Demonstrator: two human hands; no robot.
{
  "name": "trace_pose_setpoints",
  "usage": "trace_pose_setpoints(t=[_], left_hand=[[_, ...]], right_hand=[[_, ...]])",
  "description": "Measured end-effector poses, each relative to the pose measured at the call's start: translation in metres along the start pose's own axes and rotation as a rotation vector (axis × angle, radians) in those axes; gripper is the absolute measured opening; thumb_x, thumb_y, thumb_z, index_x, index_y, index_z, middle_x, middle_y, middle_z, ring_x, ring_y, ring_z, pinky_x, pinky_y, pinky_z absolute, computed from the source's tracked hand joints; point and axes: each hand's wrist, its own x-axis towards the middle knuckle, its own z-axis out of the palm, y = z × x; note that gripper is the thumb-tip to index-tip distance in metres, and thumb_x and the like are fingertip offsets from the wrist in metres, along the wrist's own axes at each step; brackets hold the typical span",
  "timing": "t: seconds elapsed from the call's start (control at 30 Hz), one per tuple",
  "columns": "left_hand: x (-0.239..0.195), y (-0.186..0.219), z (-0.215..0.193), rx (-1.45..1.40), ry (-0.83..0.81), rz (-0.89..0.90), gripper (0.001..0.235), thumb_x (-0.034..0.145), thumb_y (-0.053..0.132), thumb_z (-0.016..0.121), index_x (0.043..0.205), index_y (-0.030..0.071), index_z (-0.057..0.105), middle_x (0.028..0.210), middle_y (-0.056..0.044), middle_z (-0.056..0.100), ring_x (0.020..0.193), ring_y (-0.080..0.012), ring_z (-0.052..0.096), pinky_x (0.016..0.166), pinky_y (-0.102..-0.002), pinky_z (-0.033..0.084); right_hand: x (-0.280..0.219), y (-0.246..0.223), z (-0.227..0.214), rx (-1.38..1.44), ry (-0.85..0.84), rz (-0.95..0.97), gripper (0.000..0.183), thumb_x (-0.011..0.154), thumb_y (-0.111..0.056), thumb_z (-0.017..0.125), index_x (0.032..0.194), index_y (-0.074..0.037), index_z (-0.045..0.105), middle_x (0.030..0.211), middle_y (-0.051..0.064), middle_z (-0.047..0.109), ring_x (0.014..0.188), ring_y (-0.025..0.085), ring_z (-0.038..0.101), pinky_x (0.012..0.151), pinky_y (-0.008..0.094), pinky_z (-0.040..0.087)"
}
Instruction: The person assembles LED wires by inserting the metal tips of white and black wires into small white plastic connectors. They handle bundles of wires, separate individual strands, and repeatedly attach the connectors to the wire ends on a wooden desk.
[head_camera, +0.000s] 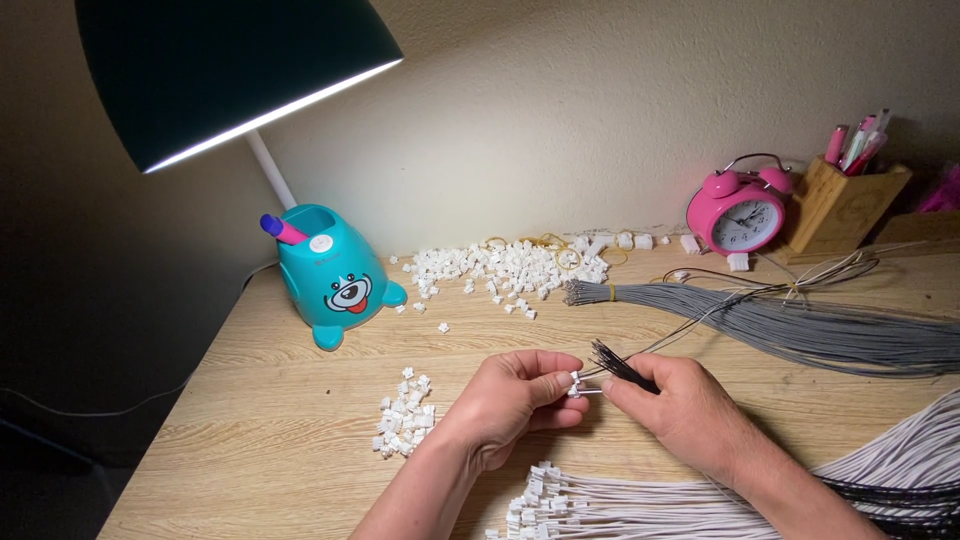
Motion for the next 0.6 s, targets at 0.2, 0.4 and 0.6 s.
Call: trace_pose_setpoints(t=[0.2, 0.4, 0.6], left_hand=[[0.003, -0.002, -0.001, -0.018, -0.002, 0.002, 0.017, 0.091, -0.005, 0.061, 0.107, -0.007, 0.065, 0.088, -0.017, 0.065, 0.069, -0.0242, 0.066, 0.065, -0.03, 0.061], [0.01, 0.01, -0.003, -0.006, 0.033, 0.021, 0.019, 0.09, -0.003, 0.062, 0.109, -0.004, 0.065, 0.087, -0.017, 0.067, 0.067, -0.0242, 0.066, 0.059, -0.031, 0.06], [0.06, 0.057, 0.008, 0.301, 0.08, 0.252, 0.011, 0.093, 0.004, 0.062, 0.102, 0.0, 0.068, 0.081, -0.01, 0.067, 0.066, -0.019, 0.062, 0.058, -0.031, 0.053]], right_hand=[[0.004, 0.005, 0.001, -0.009, 0.005, -0.026, 0.028, 0.083, -0.033, 0.07, 0.067, -0.011, 0.064, 0.064, -0.003, 0.049, 0.063, 0.012, 0.043, 0.058, 0.028, 0.035], [0.009, 0.012, 0.001, 0.071, -0.009, -0.089, 0.019, 0.083, -0.027, 0.069, 0.073, -0.011, 0.072, 0.069, -0.005, 0.054, 0.067, 0.01, 0.047, 0.064, 0.026, 0.039], [0.009, 0.016, 0.004, 0.061, -0.04, -0.078, 0.029, 0.083, -0.029, 0.071, 0.063, -0.012, 0.058, 0.063, -0.004, 0.046, 0.06, 0.011, 0.042, 0.057, 0.029, 0.035]])
